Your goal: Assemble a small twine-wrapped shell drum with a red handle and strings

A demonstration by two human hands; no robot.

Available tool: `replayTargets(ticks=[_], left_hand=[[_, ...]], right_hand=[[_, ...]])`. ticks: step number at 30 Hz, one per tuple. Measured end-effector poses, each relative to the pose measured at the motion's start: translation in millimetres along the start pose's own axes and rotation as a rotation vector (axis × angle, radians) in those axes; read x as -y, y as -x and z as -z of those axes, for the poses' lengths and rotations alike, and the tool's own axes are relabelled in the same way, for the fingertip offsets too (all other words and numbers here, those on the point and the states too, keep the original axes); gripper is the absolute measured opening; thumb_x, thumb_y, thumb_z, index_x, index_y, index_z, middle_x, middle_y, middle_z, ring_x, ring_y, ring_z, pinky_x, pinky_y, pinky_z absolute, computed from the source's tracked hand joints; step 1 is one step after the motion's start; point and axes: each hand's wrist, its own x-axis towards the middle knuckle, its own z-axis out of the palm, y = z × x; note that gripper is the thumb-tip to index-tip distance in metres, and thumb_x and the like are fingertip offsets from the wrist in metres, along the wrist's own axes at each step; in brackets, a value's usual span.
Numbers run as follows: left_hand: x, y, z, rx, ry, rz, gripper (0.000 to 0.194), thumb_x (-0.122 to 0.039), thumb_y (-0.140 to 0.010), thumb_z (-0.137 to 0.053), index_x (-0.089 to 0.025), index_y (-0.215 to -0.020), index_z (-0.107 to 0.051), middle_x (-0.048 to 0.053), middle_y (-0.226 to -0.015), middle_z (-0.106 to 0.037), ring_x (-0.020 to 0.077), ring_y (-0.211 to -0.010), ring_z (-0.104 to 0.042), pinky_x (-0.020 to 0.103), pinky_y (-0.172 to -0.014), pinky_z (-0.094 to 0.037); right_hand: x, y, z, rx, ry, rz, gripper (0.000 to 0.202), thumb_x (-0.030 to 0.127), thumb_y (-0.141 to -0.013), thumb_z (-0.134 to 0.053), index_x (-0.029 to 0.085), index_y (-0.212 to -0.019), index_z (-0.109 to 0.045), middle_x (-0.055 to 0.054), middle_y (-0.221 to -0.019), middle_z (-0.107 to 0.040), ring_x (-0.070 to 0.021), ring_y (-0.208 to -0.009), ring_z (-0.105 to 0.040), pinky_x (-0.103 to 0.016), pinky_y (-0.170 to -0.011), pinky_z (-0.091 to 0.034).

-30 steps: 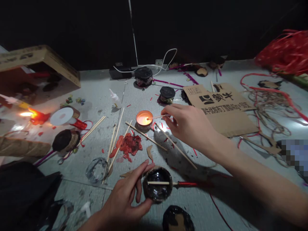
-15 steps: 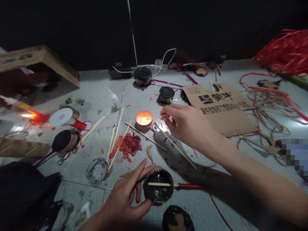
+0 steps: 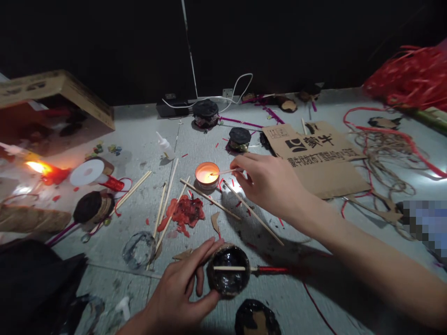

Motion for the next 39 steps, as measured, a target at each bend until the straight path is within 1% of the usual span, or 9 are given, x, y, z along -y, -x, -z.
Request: replayTargets(ticks=[4, 10, 15, 18, 20, 24, 29, 34, 39], left_hand=[[-1, -1, 0.8, 0.006, -0.028, -0.008, 0.096, -0.007, -0.080, -0.075, -0.038, -0.164, -0.041, 0.002, -0.131, -0.083, 0.0047, -0.049, -0.058, 0.016, -0.047, -0.049], [0, 2, 0.6, 0.000, -0.022, 0.011, 0.089, -0.010, -0.083, -0.075, -0.034, -0.163, -0.043, 0.008, -0.144, -0.077, 0.0051, -0.050, -0.057, 0.020, -0.052, -0.054], [-1, 1, 0.1, -0.015, 0.005, 0.013, 0.087, -0.013, -0.084, -0.075, -0.033, -0.162, -0.043, 0.009, -0.139, -0.079, 0.0062, -0.050, -0.054, 0.020, -0.051, -0.052], [-3, -1, 1.2, -0.005, -0.012, 0.048, 0.080, -0.016, -0.083, -0.076, -0.026, -0.159, -0.050, 0.001, -0.097, -0.085, 0.0091, -0.049, -0.054, 0.022, -0.055, -0.054], [-2, 0, 0.8, -0.004, -0.026, 0.065, 0.077, -0.019, -0.085, -0.077, -0.025, -0.157, -0.053, -0.007, -0.071, -0.075, 0.0109, -0.048, -0.055, 0.023, -0.057, -0.055], [5, 3, -2.7, -0.026, -0.025, 0.058, 0.081, -0.021, -0.084, -0.079, -0.031, -0.159, -0.052, -0.004, -0.085, -0.080, 0.0119, -0.054, -0.061, 0.026, -0.064, -0.060], [4, 3, -2.3, -0.038, -0.019, 0.075, 0.086, -0.017, -0.081, -0.079, -0.035, -0.160, -0.051, -0.006, -0.086, -0.081, 0.0119, -0.056, -0.064, 0.027, -0.070, -0.062], [0, 1, -1.1, -0.048, -0.053, 0.092, 0.082, -0.017, -0.080, -0.080, -0.032, -0.157, -0.056, -0.011, -0.062, -0.064, 0.0100, -0.046, -0.051, 0.023, -0.059, -0.055], [2, 1, -3.4, -0.054, -0.028, 0.073, 0.083, -0.017, -0.081, -0.078, -0.033, -0.158, -0.054, -0.012, -0.060, -0.060, 0.0078, -0.042, -0.043, 0.018, -0.048, -0.045]], right_hand=[[0, 0, 0, -0.003, -0.004, 0.011, 0.021, 0.012, -0.095, -0.059, 0.018, -0.105, -0.075, -0.006, -0.095, -0.078, -0.0179, -0.068, -0.059, -0.033, -0.060, -0.027], [-9, 14, 8, -0.116, -0.084, 0.016, 0.021, 0.014, -0.097, -0.056, 0.018, -0.103, -0.076, -0.009, -0.098, -0.081, -0.0193, -0.070, -0.065, -0.034, -0.063, -0.038], [-24, 66, 24, -0.146, -0.273, -0.009, 0.014, 0.022, -0.102, -0.061, 0.021, -0.105, -0.075, -0.005, -0.090, -0.081, -0.0168, -0.060, -0.065, -0.032, -0.057, -0.047], [-28, 106, 31, -0.105, -0.369, -0.081, 0.013, 0.028, -0.104, -0.063, 0.026, -0.106, -0.076, -0.004, -0.096, -0.082, -0.0205, -0.073, -0.074, -0.033, -0.063, -0.057], [-28, 129, 34, -0.090, -0.403, -0.103, 0.012, 0.029, -0.105, -0.064, 0.030, -0.107, -0.075, -0.004, -0.096, -0.083, -0.0223, -0.078, -0.077, -0.035, -0.067, -0.061], [-23, 157, 33, -0.085, -0.451, -0.113, 0.012, 0.029, -0.104, -0.064, 0.036, -0.108, -0.073, 0.000, -0.096, -0.084, -0.0217, -0.078, -0.080, -0.033, -0.066, -0.064], [-19, 169, 23, -0.042, -0.475, -0.118, 0.018, 0.025, -0.103, -0.064, 0.039, -0.111, -0.071, -0.001, -0.095, -0.084, -0.0237, -0.076, -0.080, -0.035, -0.062, -0.065], [-19, 172, 17, -0.028, -0.470, -0.094, 0.022, 0.023, -0.103, -0.061, 0.039, -0.115, -0.069, -0.003, -0.100, -0.084, -0.0264, -0.078, -0.081, -0.038, -0.063, -0.067], [-20, 174, 15, 0.001, -0.458, -0.084, 0.022, 0.024, -0.102, -0.063, 0.040, -0.117, -0.067, -0.001, -0.101, -0.083, -0.0246, -0.081, -0.081, -0.035, -0.065, -0.067]])
